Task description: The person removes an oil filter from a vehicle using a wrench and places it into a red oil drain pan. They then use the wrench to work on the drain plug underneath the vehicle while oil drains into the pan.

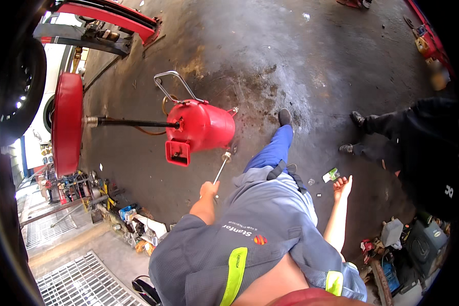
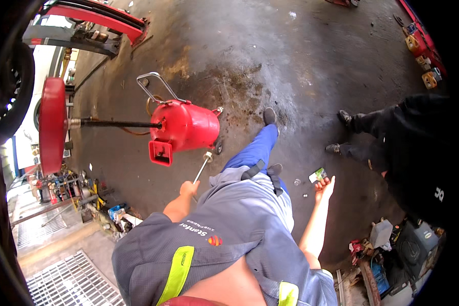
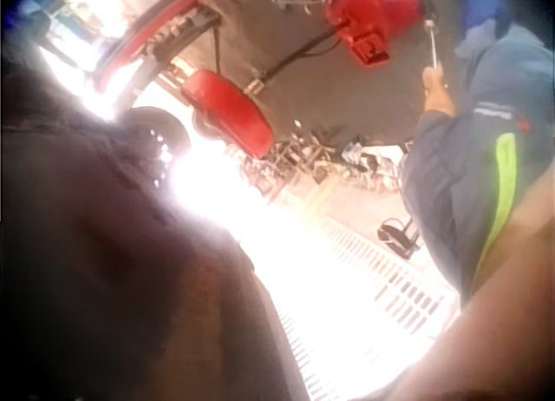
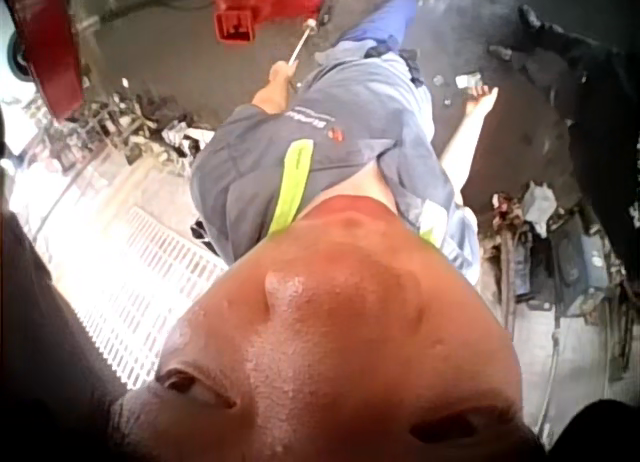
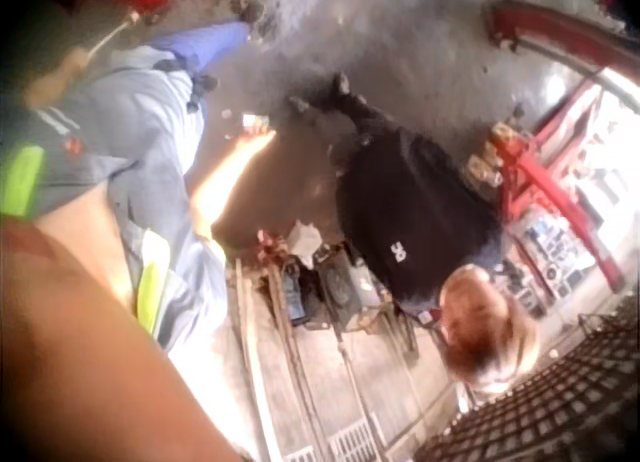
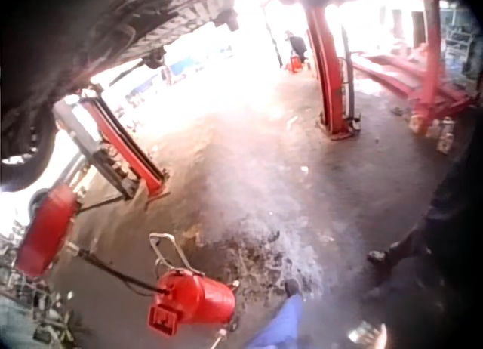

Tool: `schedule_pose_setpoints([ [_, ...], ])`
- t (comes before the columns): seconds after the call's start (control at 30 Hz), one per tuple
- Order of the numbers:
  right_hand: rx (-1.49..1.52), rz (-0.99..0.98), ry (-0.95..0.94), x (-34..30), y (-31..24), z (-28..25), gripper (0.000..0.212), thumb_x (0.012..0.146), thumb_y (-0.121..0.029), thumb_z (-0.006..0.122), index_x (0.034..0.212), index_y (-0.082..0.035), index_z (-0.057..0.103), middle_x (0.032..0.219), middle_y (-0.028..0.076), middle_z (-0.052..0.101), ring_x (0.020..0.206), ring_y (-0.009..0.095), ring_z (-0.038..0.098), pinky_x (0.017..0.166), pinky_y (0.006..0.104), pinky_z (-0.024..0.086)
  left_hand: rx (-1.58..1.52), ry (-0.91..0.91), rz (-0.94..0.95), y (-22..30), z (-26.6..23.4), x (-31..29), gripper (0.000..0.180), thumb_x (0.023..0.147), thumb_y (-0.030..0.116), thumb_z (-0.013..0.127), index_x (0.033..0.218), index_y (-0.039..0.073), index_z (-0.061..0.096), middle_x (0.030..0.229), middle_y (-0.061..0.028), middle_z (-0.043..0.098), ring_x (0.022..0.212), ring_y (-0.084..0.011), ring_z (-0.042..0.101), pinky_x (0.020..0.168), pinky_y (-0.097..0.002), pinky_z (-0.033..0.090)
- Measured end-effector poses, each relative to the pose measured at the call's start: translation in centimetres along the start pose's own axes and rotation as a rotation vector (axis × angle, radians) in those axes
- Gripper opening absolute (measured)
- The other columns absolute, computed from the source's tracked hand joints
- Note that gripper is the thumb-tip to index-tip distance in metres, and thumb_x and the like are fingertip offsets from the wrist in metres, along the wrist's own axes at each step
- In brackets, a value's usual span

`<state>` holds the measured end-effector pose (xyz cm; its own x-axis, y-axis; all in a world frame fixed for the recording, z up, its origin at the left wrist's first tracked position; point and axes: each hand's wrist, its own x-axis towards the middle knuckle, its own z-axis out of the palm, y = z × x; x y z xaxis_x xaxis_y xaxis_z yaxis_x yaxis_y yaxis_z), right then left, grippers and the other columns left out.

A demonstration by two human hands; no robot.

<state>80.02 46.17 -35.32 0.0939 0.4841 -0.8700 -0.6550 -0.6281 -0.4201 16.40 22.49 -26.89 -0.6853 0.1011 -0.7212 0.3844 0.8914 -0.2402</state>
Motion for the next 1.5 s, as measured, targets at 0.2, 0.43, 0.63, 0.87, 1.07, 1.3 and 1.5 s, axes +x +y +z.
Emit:
schedule_pose_setpoints([
  [0.2,0.061,-0.309,-0.001,3.8,-6.6,14.3,0.041,0.106,-0.028,0.058,0.133,-0.008,0.035,0.114,0.013,0.055,0.104,0.025,0.056,0.087,0.04,0.051,-0.062,-0.097,-0.053,10.7,-5.2,3.0,0.061,0.091,0.063,0.061,0.107,0.008,0.079,0.112,-0.017,0.076,0.109,-0.0356,0.072,0.094,-0.0469,0.056],
  [0.43,-0.022,-0.262,-0.202,11.9,-17.3,25.8,0.034,0.106,-0.038,0.06,0.106,-0.005,0.064,0.085,0.007,0.067,0.071,0.015,0.064,0.068,0.0294,0.051,-0.309,0.013,0.223,31.9,-20.4,6.7,0.063,0.09,0.068,0.059,0.107,0.011,0.079,0.103,-0.0221,0.075,0.102,-0.0393,0.072,0.087,-0.0515,0.055],
  [0.63,-0.09,-0.459,-0.362,18.4,-24.0,37.4,0.055,0.109,-0.014,0.047,0.157,-0.003,0.023,0.161,0.029,0.033,0.146,0.04,0.042,0.118,0.0562,0.042,-0.531,0.328,0.547,44.0,-30.6,5.4,0.061,0.085,0.068,0.065,0.101,0.011,0.081,0.093,-0.0179,0.076,0.091,-0.0364,0.074,0.079,-0.047,0.057],
  [0.87,-0.755,-0.346,-0.248,23.7,-27.4,52.6,0.06,0.1,-0.036,0.069,0.154,-0.018,0.049,0.132,0.008,0.07,0.12,0.02,0.066,0.097,0.0369,0.052,-0.815,0.447,0.782,54.8,-42.6,1.3,0.056,0.093,0.056,0.068,0.075,0.004,0.071,0.059,-0.0099,0.062,0.055,-0.0202,0.062,0.056,-0.0378,0.047],
  [1.07,-1.357,-0.659,-0.986,14.4,-25.9,82.7,0.069,0.093,-0.021,0.077,0.155,-0.01,0.047,0.143,0.016,0.059,0.132,0.025,0.056,0.112,0.04,0.044,-1.502,0.158,0.847,57.8,-49.4,-3.3,0.048,0.1,0.039,0.069,0.067,0.005,0.06,0.058,0.0,0.057,0.051,-0.0081,0.053,0.05,-0.0283,0.042],
  [1.3,-1.714,-1.214,-1.933,-1.6,-18.2,101.3,0.079,0.08,-0.022,0.084,0.15,-0.009,0.051,0.152,0.017,0.054,0.151,0.033,0.038,0.126,0.055,0.023,-1.84,0.351,0.924,58.2,-56.1,-5.5,0.046,0.102,0.039,0.069,0.072,0.005,0.059,0.057,0.0017,0.052,0.05,-0.007,0.052,0.049,-0.0281,0.042],
  [1.5,-1.643,-1.176,-2.183,-1.5,-10.1,104.2,0.036,0.078,-0.02,0.084,0.108,-0.006,0.07,0.102,0.011,0.072,0.1,0.032,0.067,0.097,0.0452,0.049,-1.986,0.427,0.763,54.0,-55.2,-4.5,0.046,0.105,0.039,0.064,0.074,0.006,0.058,0.057,0.0029,0.051,0.048,-0.0053,0.049,0.045,-0.0252,0.037],
])
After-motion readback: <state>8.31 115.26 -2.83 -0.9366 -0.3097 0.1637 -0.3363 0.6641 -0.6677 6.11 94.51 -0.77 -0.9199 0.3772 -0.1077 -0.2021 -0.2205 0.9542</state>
